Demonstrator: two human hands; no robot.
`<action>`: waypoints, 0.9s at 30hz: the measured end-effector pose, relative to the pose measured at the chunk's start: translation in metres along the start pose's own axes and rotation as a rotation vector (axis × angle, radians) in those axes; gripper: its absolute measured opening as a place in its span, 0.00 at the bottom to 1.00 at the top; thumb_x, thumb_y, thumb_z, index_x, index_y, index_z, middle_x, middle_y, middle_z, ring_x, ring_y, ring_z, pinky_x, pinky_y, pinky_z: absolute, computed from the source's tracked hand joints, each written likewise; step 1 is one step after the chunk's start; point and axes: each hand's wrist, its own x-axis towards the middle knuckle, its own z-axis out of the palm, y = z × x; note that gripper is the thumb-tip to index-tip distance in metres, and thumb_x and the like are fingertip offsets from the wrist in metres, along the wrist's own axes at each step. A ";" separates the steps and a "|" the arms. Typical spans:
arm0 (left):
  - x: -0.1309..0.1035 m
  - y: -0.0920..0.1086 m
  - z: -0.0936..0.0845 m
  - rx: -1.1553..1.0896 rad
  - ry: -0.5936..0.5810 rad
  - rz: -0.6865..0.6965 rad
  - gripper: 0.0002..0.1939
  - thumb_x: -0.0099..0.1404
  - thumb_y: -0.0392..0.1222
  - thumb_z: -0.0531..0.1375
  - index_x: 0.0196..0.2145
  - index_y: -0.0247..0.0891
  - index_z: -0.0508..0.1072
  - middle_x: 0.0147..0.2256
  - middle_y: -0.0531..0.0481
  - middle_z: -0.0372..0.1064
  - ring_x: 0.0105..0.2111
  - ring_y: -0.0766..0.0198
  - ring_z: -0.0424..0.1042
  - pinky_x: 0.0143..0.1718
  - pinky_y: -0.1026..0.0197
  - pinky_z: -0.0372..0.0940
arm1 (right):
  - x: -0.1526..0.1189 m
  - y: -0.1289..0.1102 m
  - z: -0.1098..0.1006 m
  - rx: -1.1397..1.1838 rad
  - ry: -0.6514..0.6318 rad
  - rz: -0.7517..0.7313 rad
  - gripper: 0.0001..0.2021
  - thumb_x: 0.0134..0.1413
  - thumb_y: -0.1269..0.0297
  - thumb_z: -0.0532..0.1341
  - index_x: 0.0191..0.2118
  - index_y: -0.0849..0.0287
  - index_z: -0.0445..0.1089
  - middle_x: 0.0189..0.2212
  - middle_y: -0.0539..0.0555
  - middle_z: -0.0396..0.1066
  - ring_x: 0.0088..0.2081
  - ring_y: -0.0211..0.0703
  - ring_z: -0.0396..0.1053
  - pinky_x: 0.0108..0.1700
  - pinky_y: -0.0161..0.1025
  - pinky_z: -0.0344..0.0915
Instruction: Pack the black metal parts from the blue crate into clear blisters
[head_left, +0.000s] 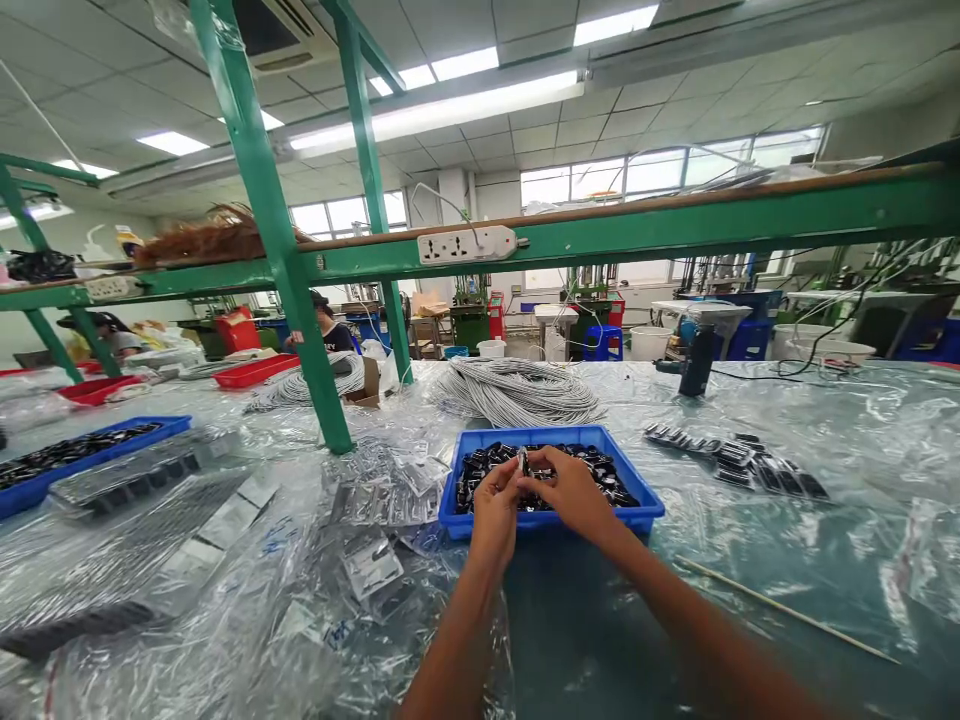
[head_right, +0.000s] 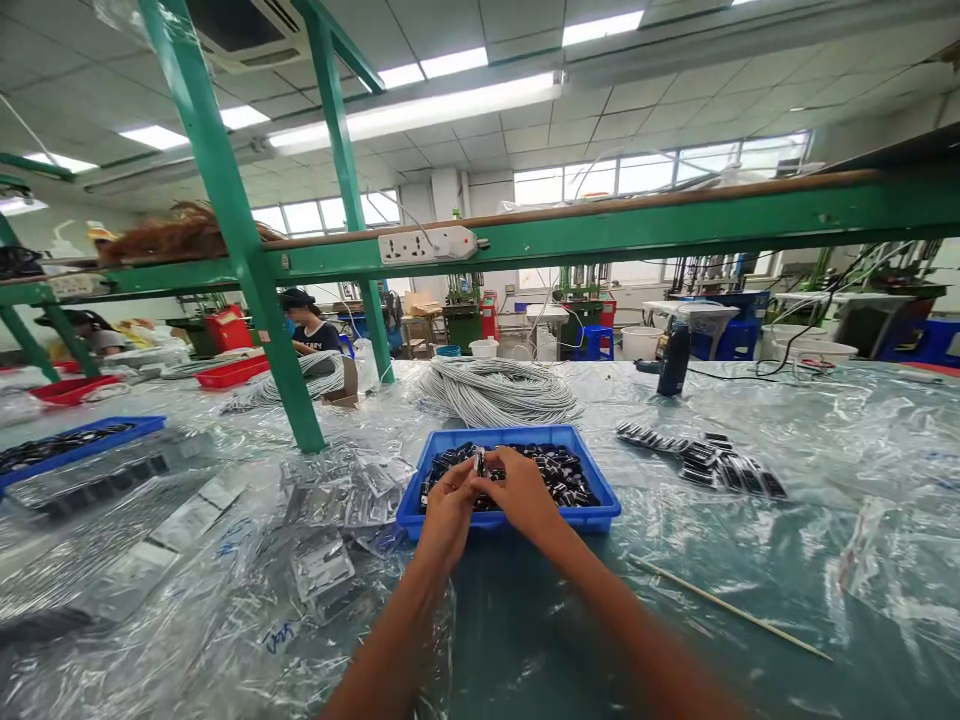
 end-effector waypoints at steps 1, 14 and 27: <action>0.002 0.002 -0.003 0.038 -0.001 0.027 0.22 0.38 0.43 0.76 0.33 0.37 0.81 0.33 0.48 0.77 0.33 0.65 0.72 0.37 0.63 0.65 | 0.003 0.000 0.001 0.039 -0.021 0.006 0.10 0.54 0.64 0.64 0.42 0.61 0.72 0.41 0.60 0.77 0.44 0.49 0.76 0.41 0.42 0.75; 0.014 0.012 -0.018 0.396 0.311 0.133 0.09 0.56 0.38 0.67 0.36 0.36 0.78 0.33 0.47 0.76 0.31 0.63 0.73 0.35 0.60 0.67 | 0.013 0.013 -0.007 -0.427 0.003 0.178 0.11 0.53 0.75 0.61 0.42 0.66 0.75 0.40 0.62 0.77 0.44 0.52 0.75 0.48 0.43 0.70; 0.006 0.007 -0.002 0.106 0.055 0.012 0.16 0.53 0.46 0.69 0.36 0.37 0.74 0.36 0.49 0.74 0.35 0.64 0.73 0.34 0.64 0.65 | -0.010 0.012 0.025 -0.507 0.070 -0.265 0.19 0.62 0.69 0.58 0.58 0.60 0.67 0.58 0.64 0.65 0.59 0.58 0.63 0.58 0.56 0.67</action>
